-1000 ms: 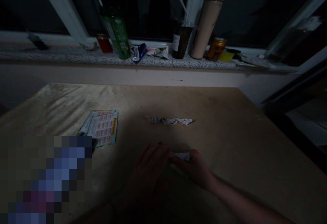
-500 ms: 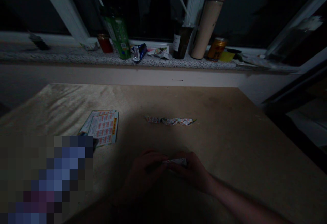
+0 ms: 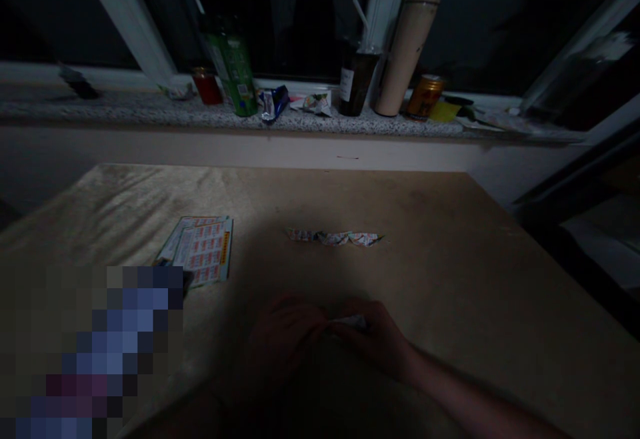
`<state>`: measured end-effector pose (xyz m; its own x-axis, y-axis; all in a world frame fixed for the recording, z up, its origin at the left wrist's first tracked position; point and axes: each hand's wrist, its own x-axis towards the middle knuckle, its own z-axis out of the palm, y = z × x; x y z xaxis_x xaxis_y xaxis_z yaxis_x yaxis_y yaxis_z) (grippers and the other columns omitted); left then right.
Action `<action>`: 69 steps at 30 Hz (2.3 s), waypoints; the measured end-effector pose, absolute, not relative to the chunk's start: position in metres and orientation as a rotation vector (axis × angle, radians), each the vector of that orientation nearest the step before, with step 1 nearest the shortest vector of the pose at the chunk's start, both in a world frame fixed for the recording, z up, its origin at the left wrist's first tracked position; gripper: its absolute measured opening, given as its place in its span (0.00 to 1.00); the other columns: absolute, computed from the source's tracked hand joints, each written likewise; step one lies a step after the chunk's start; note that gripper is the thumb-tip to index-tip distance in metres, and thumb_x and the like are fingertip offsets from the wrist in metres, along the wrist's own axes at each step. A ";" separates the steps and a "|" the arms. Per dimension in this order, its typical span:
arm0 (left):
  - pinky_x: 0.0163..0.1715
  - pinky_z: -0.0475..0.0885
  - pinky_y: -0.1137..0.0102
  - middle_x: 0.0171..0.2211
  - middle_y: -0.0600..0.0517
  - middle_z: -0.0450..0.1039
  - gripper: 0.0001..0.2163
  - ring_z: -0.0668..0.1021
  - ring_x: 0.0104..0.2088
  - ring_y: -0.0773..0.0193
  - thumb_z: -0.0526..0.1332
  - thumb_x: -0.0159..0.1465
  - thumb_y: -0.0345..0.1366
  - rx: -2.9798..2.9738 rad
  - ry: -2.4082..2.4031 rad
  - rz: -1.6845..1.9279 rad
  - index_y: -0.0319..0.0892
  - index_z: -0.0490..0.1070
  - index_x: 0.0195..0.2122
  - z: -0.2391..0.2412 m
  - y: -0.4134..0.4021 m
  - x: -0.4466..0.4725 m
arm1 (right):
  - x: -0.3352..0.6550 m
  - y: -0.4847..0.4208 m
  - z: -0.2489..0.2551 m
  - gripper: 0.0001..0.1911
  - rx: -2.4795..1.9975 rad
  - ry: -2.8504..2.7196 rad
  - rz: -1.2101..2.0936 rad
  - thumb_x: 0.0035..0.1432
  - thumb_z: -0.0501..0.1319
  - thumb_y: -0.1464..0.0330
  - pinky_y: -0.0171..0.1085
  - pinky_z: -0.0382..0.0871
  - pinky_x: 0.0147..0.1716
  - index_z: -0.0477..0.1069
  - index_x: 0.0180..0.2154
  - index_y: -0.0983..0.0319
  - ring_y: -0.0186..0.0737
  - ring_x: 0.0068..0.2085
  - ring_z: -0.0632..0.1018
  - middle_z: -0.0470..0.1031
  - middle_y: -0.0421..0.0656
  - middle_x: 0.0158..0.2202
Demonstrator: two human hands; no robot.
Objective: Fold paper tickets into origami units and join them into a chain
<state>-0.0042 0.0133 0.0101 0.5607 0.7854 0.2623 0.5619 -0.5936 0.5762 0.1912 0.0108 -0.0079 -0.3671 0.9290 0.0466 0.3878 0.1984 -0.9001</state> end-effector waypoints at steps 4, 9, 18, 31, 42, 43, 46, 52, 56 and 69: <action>0.49 0.60 0.65 0.37 0.53 0.77 0.08 0.76 0.37 0.65 0.51 0.66 0.29 2.596 0.967 0.635 0.43 0.70 0.39 0.012 0.016 -0.007 | 0.191 0.010 -0.005 0.17 -1.205 -1.915 1.095 0.56 0.58 0.59 0.32 0.61 0.25 0.74 0.24 0.64 0.34 0.25 0.70 0.71 0.40 0.22; 0.44 0.64 0.67 0.35 0.53 0.76 0.07 0.76 0.37 0.65 0.52 0.65 0.30 2.459 1.047 0.619 0.43 0.70 0.35 0.010 0.017 -0.004 | 0.191 0.011 -0.003 0.09 -1.132 -1.799 1.148 0.54 0.62 0.64 0.33 0.66 0.29 0.76 0.31 0.63 0.37 0.30 0.75 0.76 0.43 0.28; 0.42 0.65 0.68 0.32 0.57 0.76 0.05 0.75 0.36 0.65 0.56 0.63 0.32 2.237 1.169 0.534 0.45 0.70 0.32 0.009 0.014 0.000 | 0.191 0.013 -0.001 0.05 -1.100 -1.694 1.208 0.53 0.63 0.68 0.32 0.66 0.30 0.76 0.28 0.63 0.36 0.31 0.75 0.75 0.42 0.28; 0.43 0.63 0.66 0.33 0.55 0.76 0.08 0.76 0.34 0.66 0.50 0.67 0.31 2.544 1.034 0.635 0.43 0.67 0.35 0.000 0.010 0.001 | 0.191 0.011 -0.008 0.03 -1.169 -1.762 1.060 0.54 0.61 0.69 0.36 0.66 0.37 0.73 0.30 0.60 0.40 0.37 0.73 0.75 0.41 0.30; 0.44 0.63 0.68 0.36 0.56 0.76 0.05 0.76 0.37 0.66 0.55 0.64 0.30 2.394 1.084 0.642 0.45 0.69 0.37 0.001 0.011 -0.001 | 0.191 0.014 -0.003 0.05 -1.155 -1.699 1.076 0.53 0.63 0.67 0.35 0.67 0.35 0.75 0.28 0.61 0.39 0.34 0.74 0.75 0.41 0.29; 0.44 0.64 0.68 0.35 0.56 0.76 0.05 0.76 0.37 0.66 0.55 0.63 0.30 2.378 1.101 0.636 0.45 0.69 0.36 0.001 0.011 -0.001 | 0.190 0.015 -0.002 0.05 -1.142 -1.688 1.087 0.52 0.63 0.66 0.35 0.67 0.34 0.75 0.28 0.60 0.39 0.34 0.75 0.75 0.42 0.29; 0.43 0.64 0.68 0.34 0.57 0.77 0.05 0.76 0.35 0.66 0.56 0.63 0.30 2.335 1.124 0.593 0.45 0.70 0.34 0.002 0.012 0.000 | 0.190 0.015 -0.002 0.05 -1.102 -1.668 1.117 0.50 0.65 0.65 0.36 0.68 0.34 0.76 0.29 0.60 0.39 0.34 0.75 0.76 0.42 0.29; 0.41 0.65 0.66 0.32 0.55 0.77 0.07 0.77 0.33 0.65 0.54 0.64 0.32 2.346 1.152 0.550 0.45 0.70 0.33 0.005 0.011 0.001 | 0.191 0.014 -0.009 0.04 -1.064 -1.686 1.061 0.51 0.65 0.66 0.38 0.68 0.35 0.76 0.28 0.60 0.40 0.34 0.74 0.75 0.42 0.27; 0.42 0.65 0.66 0.31 0.56 0.77 0.07 0.77 0.33 0.65 0.54 0.63 0.31 2.327 1.128 0.584 0.45 0.70 0.33 0.005 0.010 0.002 | 0.190 0.014 -0.010 0.04 -1.067 -1.674 1.060 0.51 0.64 0.66 0.38 0.68 0.36 0.76 0.28 0.58 0.40 0.35 0.74 0.76 0.42 0.28; 0.43 0.65 0.66 0.31 0.55 0.74 0.06 0.74 0.35 0.64 0.54 0.63 0.32 2.196 1.108 0.606 0.44 0.69 0.31 0.008 0.012 0.003 | 0.190 0.019 0.002 0.04 -0.967 -1.683 1.126 0.53 0.64 0.67 0.38 0.69 0.38 0.77 0.28 0.59 0.40 0.37 0.76 0.77 0.42 0.28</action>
<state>0.0025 0.0115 0.0080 0.5476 0.8270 0.1274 0.5536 -0.4722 0.6860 0.1902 0.0188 0.0016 -0.3216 0.9171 0.2354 0.1325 0.2898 -0.9479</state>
